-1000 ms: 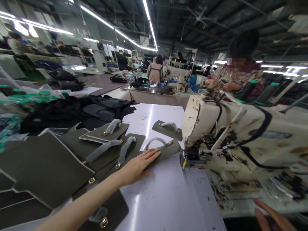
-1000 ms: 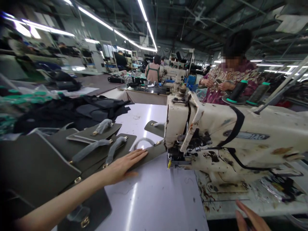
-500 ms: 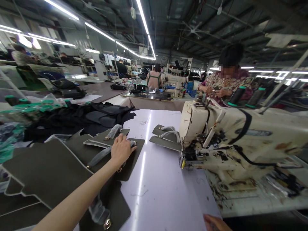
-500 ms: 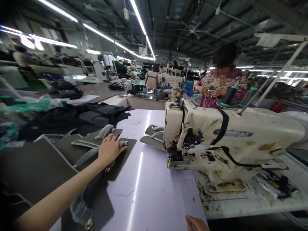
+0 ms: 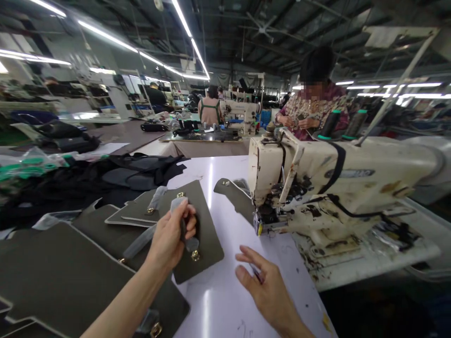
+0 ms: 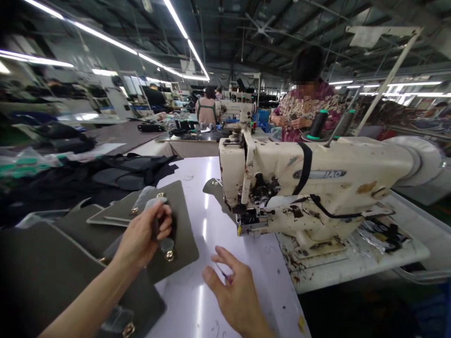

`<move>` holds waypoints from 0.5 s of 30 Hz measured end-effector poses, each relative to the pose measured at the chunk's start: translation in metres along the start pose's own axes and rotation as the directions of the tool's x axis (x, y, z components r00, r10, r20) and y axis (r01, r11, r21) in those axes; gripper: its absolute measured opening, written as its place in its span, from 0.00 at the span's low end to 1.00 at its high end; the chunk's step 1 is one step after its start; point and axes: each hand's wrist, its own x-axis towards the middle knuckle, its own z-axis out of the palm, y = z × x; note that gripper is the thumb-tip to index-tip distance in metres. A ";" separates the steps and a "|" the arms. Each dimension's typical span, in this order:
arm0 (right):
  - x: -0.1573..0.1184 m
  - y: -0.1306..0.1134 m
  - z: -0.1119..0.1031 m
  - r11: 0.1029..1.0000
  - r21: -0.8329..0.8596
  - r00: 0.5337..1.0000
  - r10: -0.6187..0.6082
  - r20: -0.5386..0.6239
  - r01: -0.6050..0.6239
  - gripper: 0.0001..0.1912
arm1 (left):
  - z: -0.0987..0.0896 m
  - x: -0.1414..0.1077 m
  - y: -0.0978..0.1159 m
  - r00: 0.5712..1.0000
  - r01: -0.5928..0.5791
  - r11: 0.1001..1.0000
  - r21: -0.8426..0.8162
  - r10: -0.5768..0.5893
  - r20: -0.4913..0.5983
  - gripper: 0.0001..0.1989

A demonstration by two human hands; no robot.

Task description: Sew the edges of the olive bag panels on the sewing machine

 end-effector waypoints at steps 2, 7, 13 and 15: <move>0.011 -0.012 0.010 0.993 0.110 0.997 0.030 0.072 -0.038 0.35 | 0.016 -0.029 0.003 0.990 0.115 0.980 -0.161 -0.099 0.104 0.21; 0.024 -0.009 0.026 0.875 0.464 0.971 0.025 0.239 -0.137 0.23 | 0.030 -0.067 -0.008 0.934 0.283 0.957 -0.058 -0.262 0.243 0.25; 0.024 -0.001 0.013 0.807 0.568 0.986 0.110 0.124 -0.162 0.24 | 0.006 -0.057 -0.043 0.946 -0.257 0.795 0.549 0.323 -0.025 0.14; 0.028 -0.004 0.008 0.797 0.579 0.985 0.137 0.101 -0.171 0.24 | 0.005 -0.054 -0.056 0.989 -0.061 0.902 0.427 0.112 -0.095 0.18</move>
